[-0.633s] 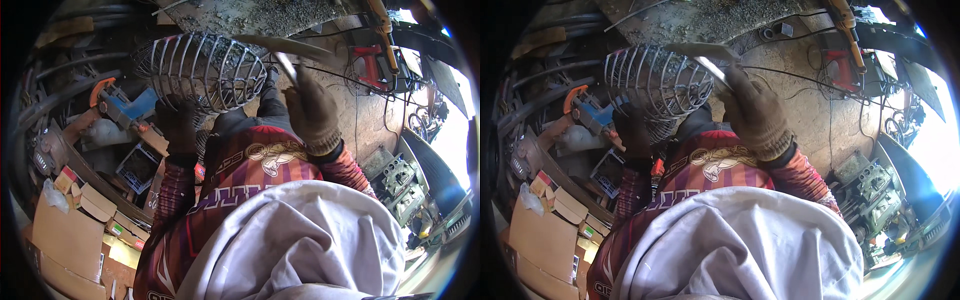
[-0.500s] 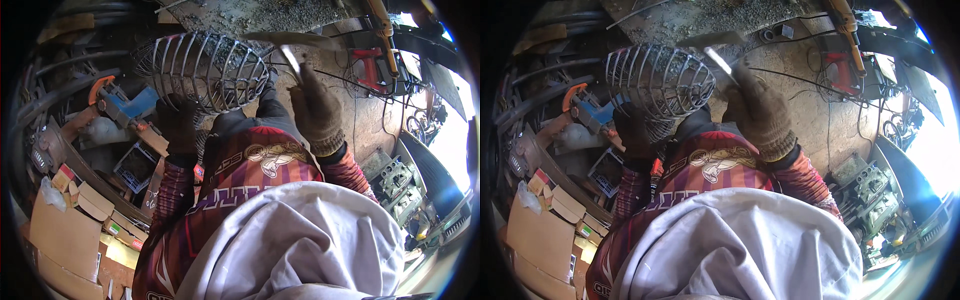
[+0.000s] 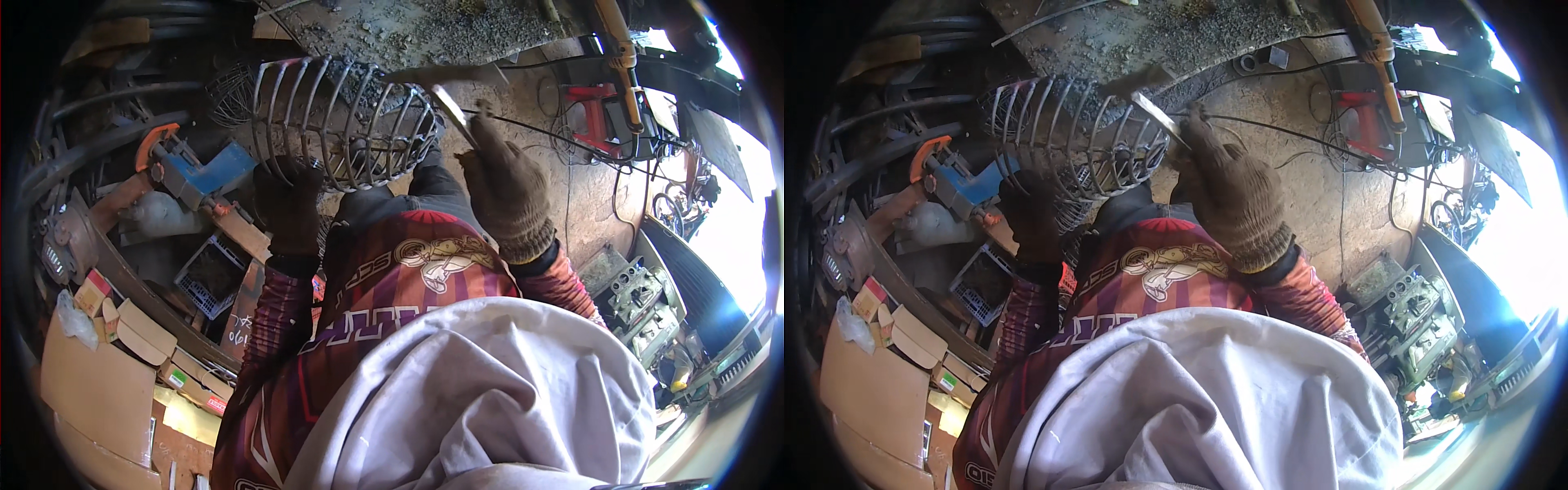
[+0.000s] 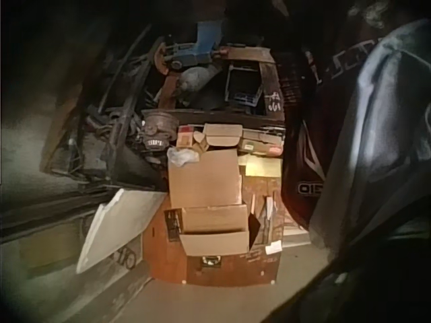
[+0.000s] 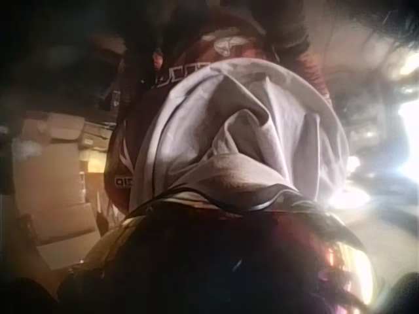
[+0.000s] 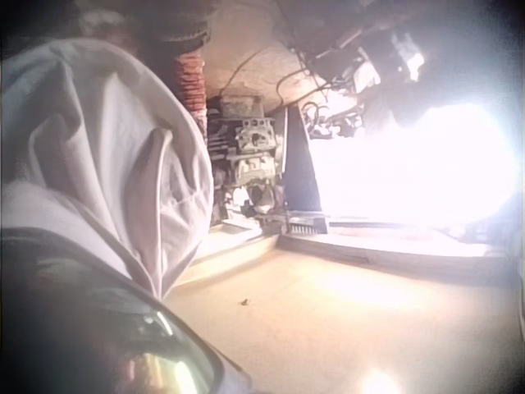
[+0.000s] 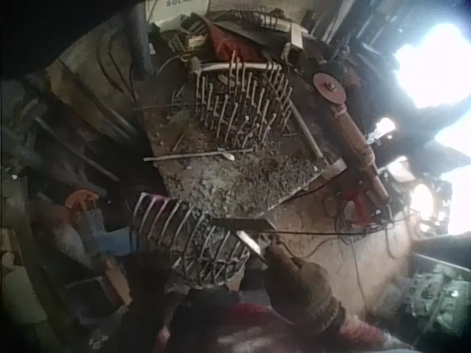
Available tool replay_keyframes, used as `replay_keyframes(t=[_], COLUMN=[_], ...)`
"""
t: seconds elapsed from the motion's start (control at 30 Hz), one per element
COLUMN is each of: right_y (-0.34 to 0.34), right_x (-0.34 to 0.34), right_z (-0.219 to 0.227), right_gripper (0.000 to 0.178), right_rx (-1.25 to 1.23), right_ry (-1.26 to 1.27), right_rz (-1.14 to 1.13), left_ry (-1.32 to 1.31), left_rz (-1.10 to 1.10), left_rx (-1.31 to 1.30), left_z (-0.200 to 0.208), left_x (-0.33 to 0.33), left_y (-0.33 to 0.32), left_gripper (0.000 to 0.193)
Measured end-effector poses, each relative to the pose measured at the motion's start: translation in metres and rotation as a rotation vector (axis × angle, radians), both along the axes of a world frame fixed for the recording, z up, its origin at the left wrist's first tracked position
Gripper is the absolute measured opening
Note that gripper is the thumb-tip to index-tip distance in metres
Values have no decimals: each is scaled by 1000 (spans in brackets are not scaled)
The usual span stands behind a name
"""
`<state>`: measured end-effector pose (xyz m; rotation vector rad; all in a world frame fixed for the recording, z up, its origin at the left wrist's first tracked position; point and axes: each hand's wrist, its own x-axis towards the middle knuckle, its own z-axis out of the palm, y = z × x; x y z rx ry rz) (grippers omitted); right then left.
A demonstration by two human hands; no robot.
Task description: The person welds metal bars together to form a curved wire cage, using a handheld welding torch to join the intersections. The person then uses a chipping hammer to tap and scrape slag from the welded joints while holding the frame by hand.
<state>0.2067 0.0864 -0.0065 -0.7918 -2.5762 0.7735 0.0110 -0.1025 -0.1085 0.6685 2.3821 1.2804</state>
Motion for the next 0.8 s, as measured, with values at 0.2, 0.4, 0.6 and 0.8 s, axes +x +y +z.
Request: replay_keyframes(t=[0.2,0.4,0.6,0.8], right_y=[-4,-8,-8,-8], right_x=[2,3,10,18], right_z=[7,17,10,5], right_gripper=[44,47,44,45], right_rx=[10,-76,-43,21], right_ry=[-8,-261,-139,32], right_rz=[-35,-115,-139,-94], left_ry=[65,151,226,-115], left_rz=[-12,-63,-80,57], left_rx=[-62,-114,-27,16], left_z=[-6,-8,-26,-1], left_x=[1,-1,-2,3], left_y=[-2,-5,-11,-5], left_gripper=[31,31,30,34])
